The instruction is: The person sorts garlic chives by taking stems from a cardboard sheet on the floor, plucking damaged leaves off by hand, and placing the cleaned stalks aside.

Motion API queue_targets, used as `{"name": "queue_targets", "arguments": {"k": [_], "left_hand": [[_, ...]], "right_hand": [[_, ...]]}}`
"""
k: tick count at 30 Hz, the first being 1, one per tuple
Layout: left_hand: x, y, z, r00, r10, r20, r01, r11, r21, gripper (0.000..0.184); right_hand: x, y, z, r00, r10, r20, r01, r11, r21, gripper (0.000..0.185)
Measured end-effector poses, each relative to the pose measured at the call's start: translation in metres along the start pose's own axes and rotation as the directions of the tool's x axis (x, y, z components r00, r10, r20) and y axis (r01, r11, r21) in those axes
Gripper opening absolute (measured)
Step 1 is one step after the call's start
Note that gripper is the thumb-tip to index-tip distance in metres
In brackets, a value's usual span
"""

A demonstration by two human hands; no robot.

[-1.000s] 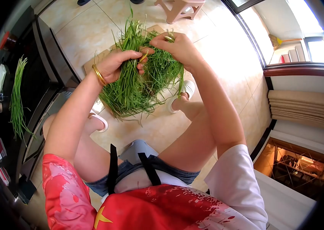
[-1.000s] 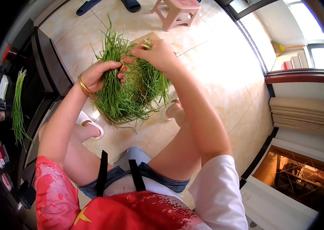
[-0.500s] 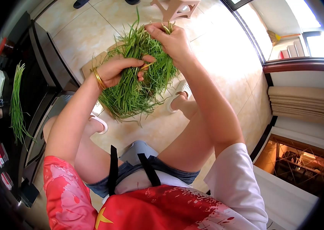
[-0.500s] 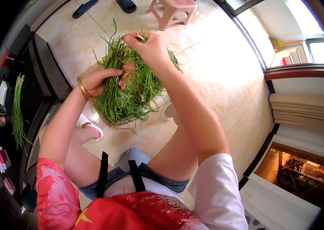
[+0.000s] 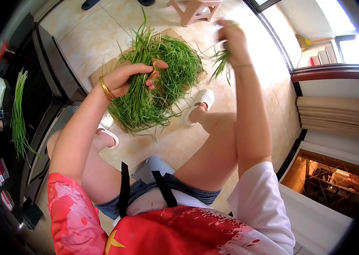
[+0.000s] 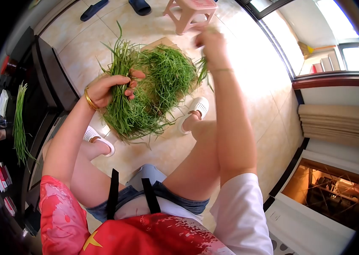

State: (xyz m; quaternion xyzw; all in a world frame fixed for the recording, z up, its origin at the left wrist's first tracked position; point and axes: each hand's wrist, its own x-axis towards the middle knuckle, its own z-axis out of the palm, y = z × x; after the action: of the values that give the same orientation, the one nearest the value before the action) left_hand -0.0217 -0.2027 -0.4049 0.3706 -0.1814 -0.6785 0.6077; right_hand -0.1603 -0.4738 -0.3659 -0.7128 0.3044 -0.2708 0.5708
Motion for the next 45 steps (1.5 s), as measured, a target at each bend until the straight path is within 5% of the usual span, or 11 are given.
{"name": "queue_targets", "arguments": {"k": [3, 10, 14, 16, 20, 24, 28, 33, 37, 39, 45], "left_hand": [[0.002, -0.001, 0.000, 0.999, -0.003, 0.039, 0.004, 1.000, -0.031, 0.044], [0.005, -0.002, 0.008, 0.999, -0.014, 0.051, 0.018, 0.998, -0.065, 0.047], [0.005, -0.001, 0.002, 0.999, 0.030, 0.040, -0.028, 0.998, -0.048, 0.048], [0.003, -0.001, 0.000, 0.999, 0.045, 0.021, -0.043, 0.996, -0.079, 0.048], [0.000, -0.001, -0.004, 0.999, 0.051, -0.011, -0.052, 0.993, -0.107, 0.048], [0.003, -0.002, -0.005, 0.998, 0.059, -0.008, -0.060, 0.990, -0.125, 0.047], [0.007, -0.002, -0.001, 0.999, 0.040, -0.014, -0.042, 0.991, -0.129, 0.045], [0.011, -0.004, 0.003, 1.000, 0.018, 0.023, -0.015, 0.994, -0.110, 0.041], [0.009, -0.002, 0.006, 1.000, 0.024, 0.008, -0.023, 0.988, -0.152, 0.043], [0.009, -0.003, 0.002, 0.999, 0.033, 0.015, -0.030, 0.987, -0.156, 0.043], [0.008, -0.004, 0.003, 0.999, 0.034, 0.042, -0.028, 0.992, -0.121, 0.041]], "right_hand": [[-0.034, -0.011, 0.055, 0.910, 0.235, 0.341, -0.216, 0.972, -0.093, 0.029], [-0.036, -0.009, 0.081, 0.866, 0.313, 0.390, -0.383, 0.916, 0.115, 0.024], [-0.009, -0.013, 0.050, 0.956, 0.280, -0.087, -0.213, 0.868, 0.448, 0.017], [-0.003, -0.025, 0.022, 0.952, 0.100, -0.288, 0.054, 0.874, 0.482, 0.023], [-0.005, -0.034, -0.019, 0.851, -0.013, -0.525, 0.289, 0.846, 0.448, 0.033], [-0.017, -0.037, 0.007, 0.928, -0.183, -0.325, 0.247, 0.954, 0.168, 0.039], [-0.038, -0.023, 0.057, 0.984, 0.065, 0.167, -0.098, 0.975, 0.198, 0.034], [-0.053, -0.033, 0.089, 0.922, 0.116, 0.369, -0.121, 0.993, -0.010, 0.029], [-0.047, -0.025, 0.087, 0.951, 0.106, 0.290, -0.109, 0.994, -0.006, 0.035], [-0.051, -0.033, 0.082, 0.896, 0.153, 0.417, -0.226, 0.965, 0.132, 0.036], [-0.047, -0.014, 0.084, 0.915, 0.145, 0.375, -0.173, 0.984, 0.040, 0.034]]}}
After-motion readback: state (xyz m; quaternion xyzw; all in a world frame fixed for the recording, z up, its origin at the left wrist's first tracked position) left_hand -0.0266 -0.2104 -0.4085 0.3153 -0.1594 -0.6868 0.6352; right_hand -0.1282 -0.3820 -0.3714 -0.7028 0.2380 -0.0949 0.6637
